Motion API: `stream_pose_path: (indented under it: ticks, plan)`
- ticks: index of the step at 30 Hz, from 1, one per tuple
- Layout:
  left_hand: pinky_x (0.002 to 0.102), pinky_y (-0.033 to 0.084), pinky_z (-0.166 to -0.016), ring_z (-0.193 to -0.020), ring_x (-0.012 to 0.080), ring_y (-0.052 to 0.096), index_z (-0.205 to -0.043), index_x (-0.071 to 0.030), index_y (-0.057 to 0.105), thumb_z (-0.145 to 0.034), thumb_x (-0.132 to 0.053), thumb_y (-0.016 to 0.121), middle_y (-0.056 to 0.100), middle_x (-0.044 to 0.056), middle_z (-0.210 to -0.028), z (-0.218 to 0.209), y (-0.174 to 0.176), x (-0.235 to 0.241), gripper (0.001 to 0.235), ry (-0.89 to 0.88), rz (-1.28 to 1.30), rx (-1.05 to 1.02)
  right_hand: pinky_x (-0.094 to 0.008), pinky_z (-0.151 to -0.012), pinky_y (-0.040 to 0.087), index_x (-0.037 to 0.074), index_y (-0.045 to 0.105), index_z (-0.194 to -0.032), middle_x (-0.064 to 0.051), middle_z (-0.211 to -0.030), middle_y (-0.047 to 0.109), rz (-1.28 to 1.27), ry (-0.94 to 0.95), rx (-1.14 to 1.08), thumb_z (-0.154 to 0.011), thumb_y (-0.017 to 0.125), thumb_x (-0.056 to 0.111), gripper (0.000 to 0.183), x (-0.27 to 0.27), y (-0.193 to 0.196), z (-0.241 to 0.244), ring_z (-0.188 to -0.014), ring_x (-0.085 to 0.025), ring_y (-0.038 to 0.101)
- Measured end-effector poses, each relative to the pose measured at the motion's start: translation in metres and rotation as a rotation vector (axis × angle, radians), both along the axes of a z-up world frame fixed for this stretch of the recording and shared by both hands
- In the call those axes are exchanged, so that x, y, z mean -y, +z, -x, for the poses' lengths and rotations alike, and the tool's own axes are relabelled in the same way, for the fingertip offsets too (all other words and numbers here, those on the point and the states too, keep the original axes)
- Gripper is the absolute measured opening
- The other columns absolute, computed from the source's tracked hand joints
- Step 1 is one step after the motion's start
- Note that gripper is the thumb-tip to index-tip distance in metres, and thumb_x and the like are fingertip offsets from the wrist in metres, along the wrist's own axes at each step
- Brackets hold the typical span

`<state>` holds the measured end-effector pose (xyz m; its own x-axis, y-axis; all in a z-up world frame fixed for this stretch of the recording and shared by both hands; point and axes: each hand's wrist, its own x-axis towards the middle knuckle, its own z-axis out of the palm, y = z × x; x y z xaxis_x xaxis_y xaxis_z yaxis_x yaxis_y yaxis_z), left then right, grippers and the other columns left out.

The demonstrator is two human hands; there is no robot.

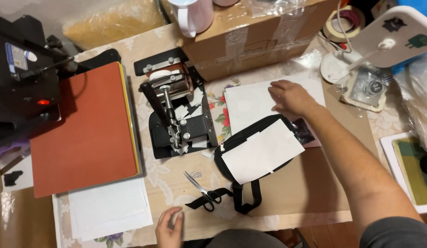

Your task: Preparing a small bag with a design and tape, then using a heat press machine to apply the design.

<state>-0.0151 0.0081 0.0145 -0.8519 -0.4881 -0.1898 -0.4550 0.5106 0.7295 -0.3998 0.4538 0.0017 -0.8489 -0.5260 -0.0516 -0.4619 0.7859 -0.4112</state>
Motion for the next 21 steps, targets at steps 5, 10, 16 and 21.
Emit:
stream_pose_path:
  ticks: [5, 10, 16, 21]
  plan:
    - [0.032, 0.053, -0.089, -0.099, 0.0187, 0.066, -0.109, -0.007, 0.072, -0.091, -0.010, 0.064, 0.073, 0.005, -0.102, 0.112, 0.041, -0.058, 0.020, -0.438, -0.086, -0.057, -0.046, -0.106, 0.040, 0.013, 0.045, -0.148, -0.014, -0.149, 0.049, -0.253, 0.015, -0.025, -0.071, 0.082, 0.052, 0.094, 0.013, -0.031, 0.013, -0.132, -0.036, 0.048]
    - [0.055, 0.050, -0.092, -0.105, 0.0494, 0.062, -0.115, 0.005, 0.065, -0.092, 0.000, 0.060, 0.067, 0.028, -0.107, 0.260, 0.070, -0.148, 0.025, -0.787, -0.011, -0.444, -0.044, -0.108, 0.044, 0.021, 0.057, -0.144, -0.007, -0.136, 0.062, -0.322, -0.103, -0.022, -0.077, 0.080, 0.051, 0.077, 0.021, -0.011, 0.019, -0.131, -0.029, 0.056]
    - [0.049, 0.040, -0.112, -0.134, 0.0367, 0.050, -0.140, -0.002, 0.051, -0.093, -0.009, 0.061, 0.058, 0.020, -0.135, 0.384, -0.028, -0.194, 0.048, -0.929, 0.385, -0.139, -0.045, -0.098, 0.051, 0.021, 0.064, -0.137, -0.009, -0.129, 0.066, -0.297, -0.170, 0.038, -0.081, 0.079, 0.047, 0.064, 0.027, -0.013, 0.027, -0.121, -0.031, 0.062]
    - [0.050, 0.044, -0.105, -0.129, 0.0360, 0.055, -0.143, -0.003, 0.049, -0.092, -0.016, 0.065, 0.060, 0.018, -0.135, 0.416, -0.077, -0.203, 0.054, -0.917, 0.436, 0.078, -0.046, -0.101, 0.050, 0.019, 0.067, -0.134, -0.011, -0.131, 0.065, -0.309, -0.195, 0.052, -0.085, 0.077, 0.041, 0.054, 0.030, -0.017, 0.024, -0.123, -0.032, 0.060]
